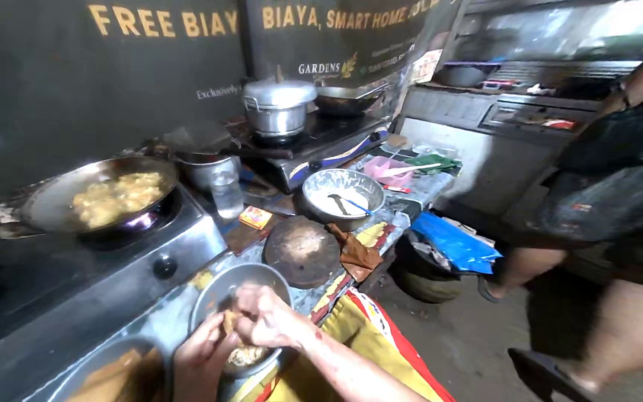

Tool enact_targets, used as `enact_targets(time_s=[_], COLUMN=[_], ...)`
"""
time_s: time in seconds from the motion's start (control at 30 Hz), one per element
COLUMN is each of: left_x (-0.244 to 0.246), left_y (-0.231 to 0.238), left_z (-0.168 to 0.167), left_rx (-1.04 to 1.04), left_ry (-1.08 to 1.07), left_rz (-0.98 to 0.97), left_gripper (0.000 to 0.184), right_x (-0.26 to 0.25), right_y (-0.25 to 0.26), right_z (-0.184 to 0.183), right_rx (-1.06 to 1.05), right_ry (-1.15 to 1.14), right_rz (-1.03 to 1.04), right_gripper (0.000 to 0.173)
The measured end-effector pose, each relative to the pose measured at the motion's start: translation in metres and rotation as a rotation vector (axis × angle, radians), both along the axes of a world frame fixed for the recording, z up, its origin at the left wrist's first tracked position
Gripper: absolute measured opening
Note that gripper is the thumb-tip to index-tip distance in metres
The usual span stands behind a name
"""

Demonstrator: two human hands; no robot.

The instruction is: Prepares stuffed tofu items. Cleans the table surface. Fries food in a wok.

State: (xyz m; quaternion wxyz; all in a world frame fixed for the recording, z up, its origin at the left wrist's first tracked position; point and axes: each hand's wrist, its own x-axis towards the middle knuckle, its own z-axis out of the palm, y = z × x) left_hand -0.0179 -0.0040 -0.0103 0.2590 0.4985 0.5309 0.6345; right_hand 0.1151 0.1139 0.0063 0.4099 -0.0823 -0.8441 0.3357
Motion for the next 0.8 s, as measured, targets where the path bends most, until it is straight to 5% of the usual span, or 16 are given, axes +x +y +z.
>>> enact_targets(time_s=[0.37,0.8], left_x=[0.007,0.014], left_y=[-0.003,-0.002], left_z=[0.012,0.018], left_rx=[-0.076,-0.125], left_ry=[-0.35,-0.361], left_rz=[0.098,0.145], left_gripper=[0.023,0.023], right_x=[-0.001,0.007], right_y=[-0.003,-0.009], right_z=[-0.006,0.006], right_rx=[0.013,-0.037], right_ry=[0.035,-0.136], right_rz=[-0.005,-0.056], right_gripper=[0.019,0.02])
